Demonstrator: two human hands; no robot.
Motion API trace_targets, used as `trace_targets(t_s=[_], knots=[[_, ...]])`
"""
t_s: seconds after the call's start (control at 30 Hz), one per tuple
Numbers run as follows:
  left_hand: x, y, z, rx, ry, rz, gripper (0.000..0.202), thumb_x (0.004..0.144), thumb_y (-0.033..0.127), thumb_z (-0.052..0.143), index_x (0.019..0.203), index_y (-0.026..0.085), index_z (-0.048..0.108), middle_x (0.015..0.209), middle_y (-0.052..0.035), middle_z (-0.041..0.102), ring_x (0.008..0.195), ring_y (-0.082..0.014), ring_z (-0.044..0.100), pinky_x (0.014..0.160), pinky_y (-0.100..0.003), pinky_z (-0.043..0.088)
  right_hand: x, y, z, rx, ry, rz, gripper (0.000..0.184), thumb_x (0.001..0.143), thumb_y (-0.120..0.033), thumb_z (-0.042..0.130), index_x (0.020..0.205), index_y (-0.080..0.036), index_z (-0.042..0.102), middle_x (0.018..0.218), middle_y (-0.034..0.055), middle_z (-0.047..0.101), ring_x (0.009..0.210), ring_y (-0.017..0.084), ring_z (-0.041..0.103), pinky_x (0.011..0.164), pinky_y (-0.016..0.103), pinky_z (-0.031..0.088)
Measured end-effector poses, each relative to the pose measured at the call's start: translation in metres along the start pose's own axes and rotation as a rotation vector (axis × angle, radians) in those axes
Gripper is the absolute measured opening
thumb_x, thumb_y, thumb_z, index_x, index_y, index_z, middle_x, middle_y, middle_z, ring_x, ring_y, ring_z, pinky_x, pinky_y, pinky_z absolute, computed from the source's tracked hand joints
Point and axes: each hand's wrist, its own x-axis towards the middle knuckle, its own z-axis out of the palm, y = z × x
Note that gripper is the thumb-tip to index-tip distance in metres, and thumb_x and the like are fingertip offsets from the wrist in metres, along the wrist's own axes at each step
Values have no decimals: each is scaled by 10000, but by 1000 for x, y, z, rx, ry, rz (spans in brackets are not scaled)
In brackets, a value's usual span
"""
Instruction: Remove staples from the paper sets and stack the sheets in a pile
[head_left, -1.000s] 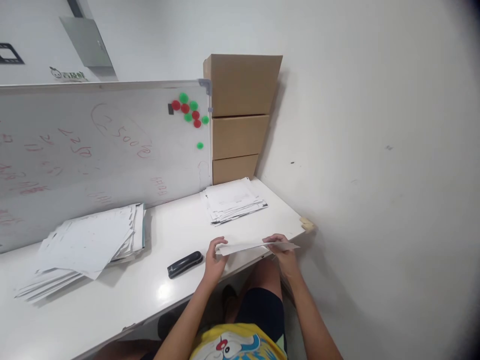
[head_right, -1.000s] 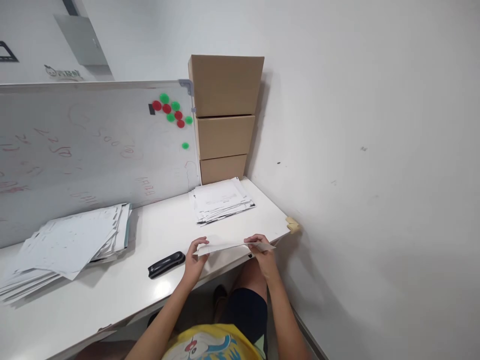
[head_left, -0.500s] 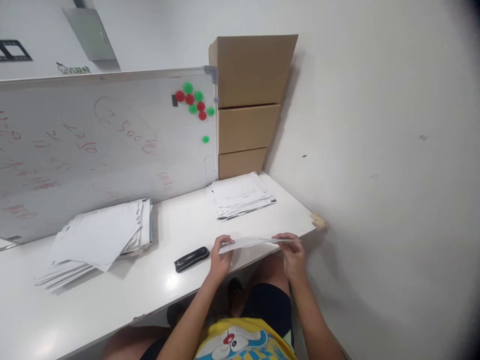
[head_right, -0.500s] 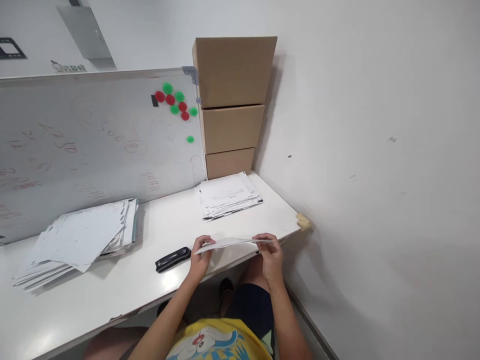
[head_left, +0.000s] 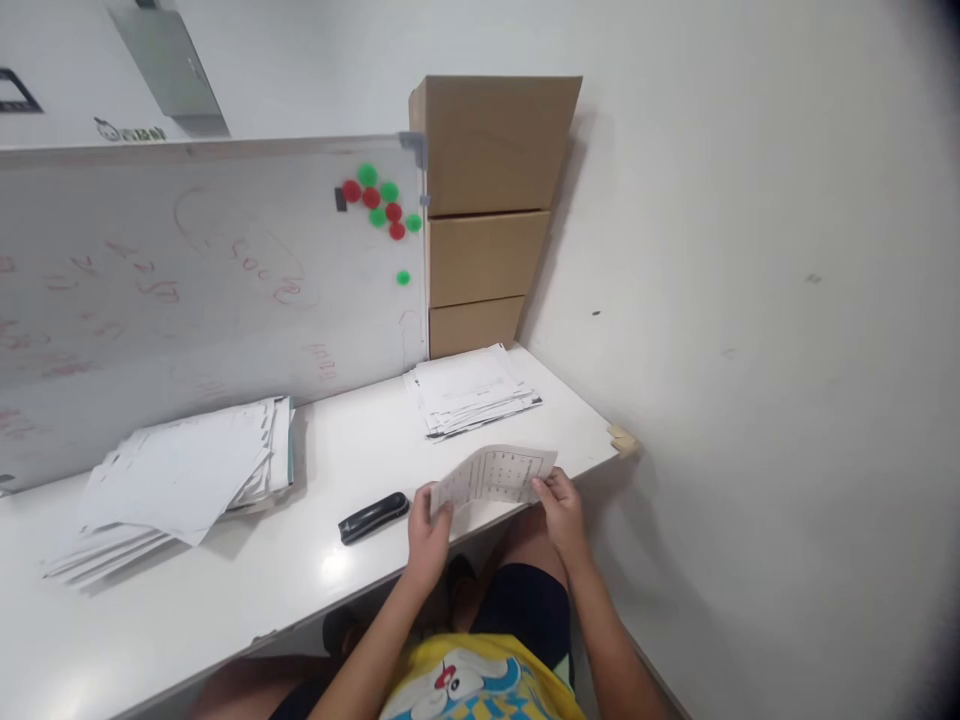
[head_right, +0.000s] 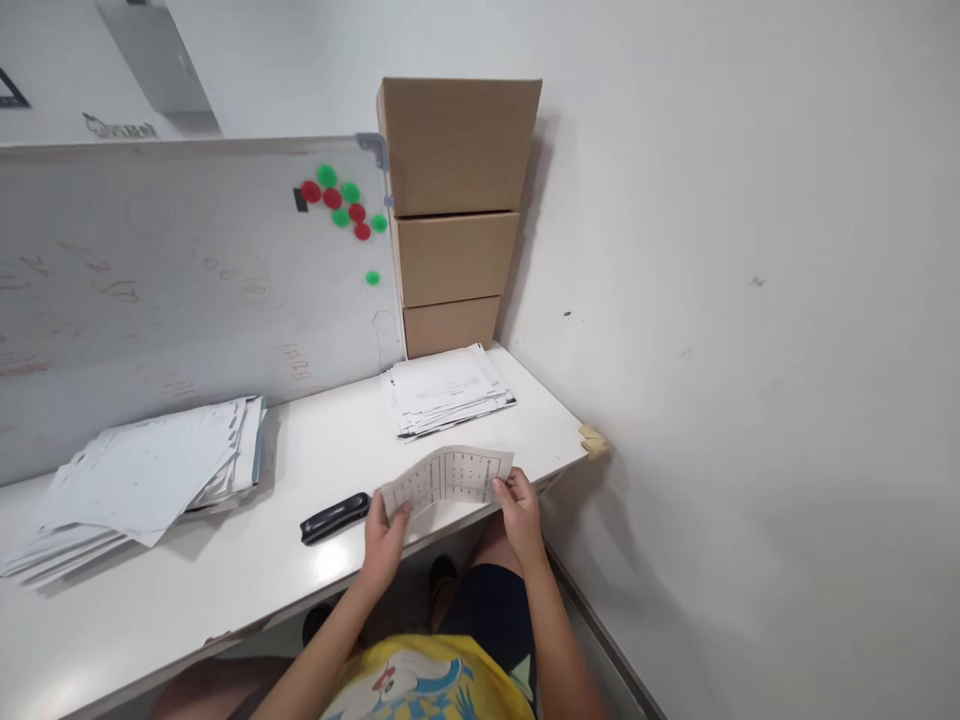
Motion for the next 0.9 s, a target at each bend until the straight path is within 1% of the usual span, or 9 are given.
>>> trace_targets(t_s=[0.1,0.17,0.27,0.37,0.43,0.5,0.57,0.7,0.9], knots=[[-1,34,-24,-117,44,44,420,819,395,613,1187,239,481,1089,-79,607,1015,-211,597,874,-344,484,-2,-8,-8,-61,-72,87,281,749,-472,672,900,-239,631,835,41,716,797,236,643,745,343,494],[3,53,-50,-33,14,114,416,858,408,561,1226,245,453,1095,-83,608,1026,-211,598,894,-363,485,1,-8,-12,-115,-178,188,326,725,-489,690,917,-232,629,812,46,720,745,235,646,680,334,498],[13,65,-92,456,-158,173,346,887,414,518,1186,240,526,1180,-90,602,1140,-244,547,984,-423,437,7,2,-12,-153,-383,328,349,709,-491,690,911,-216,621,777,43,712,703,226,648,615,315,490],[23,51,-116,912,-333,225,423,853,408,571,1234,227,532,1256,-98,585,1182,-285,518,991,-462,426,10,17,-8,-178,-492,372,317,726,-455,661,917,-207,612,793,38,710,714,219,656,617,310,493],[27,36,-121,1056,-376,253,401,868,382,552,1231,211,537,1186,-99,628,1095,-285,570,922,-454,467,10,22,-7,-199,-499,368,298,723,-439,647,903,-205,607,820,43,714,733,220,661,638,319,500],[30,23,-120,1117,-359,273,324,901,355,504,1180,202,565,1084,-89,667,998,-271,606,849,-429,493,9,21,-7,-236,-487,363,288,717,-433,634,890,-205,599,840,50,716,746,225,664,654,330,505],[31,14,-118,1117,-317,285,286,919,344,479,1143,198,579,1045,-82,679,960,-261,617,814,-409,501,9,18,-9,-286,-472,364,282,714,-430,626,885,-208,592,832,51,715,750,230,664,655,336,504],[30,7,-116,1077,-257,310,281,919,347,493,1142,200,578,1066,-77,682,957,-253,627,820,-397,495,11,10,-12,-344,-482,378,288,712,-443,623,886,-216,579,788,42,704,747,235,662,649,337,500],[28,1,-119,1066,-253,380,325,936,377,465,1186,202,575,1072,-79,685,953,-249,631,808,-402,493,15,1,-8,-363,-544,412,300,705,-441,632,899,-215,592,787,42,697,753,229,651,652,326,493]])
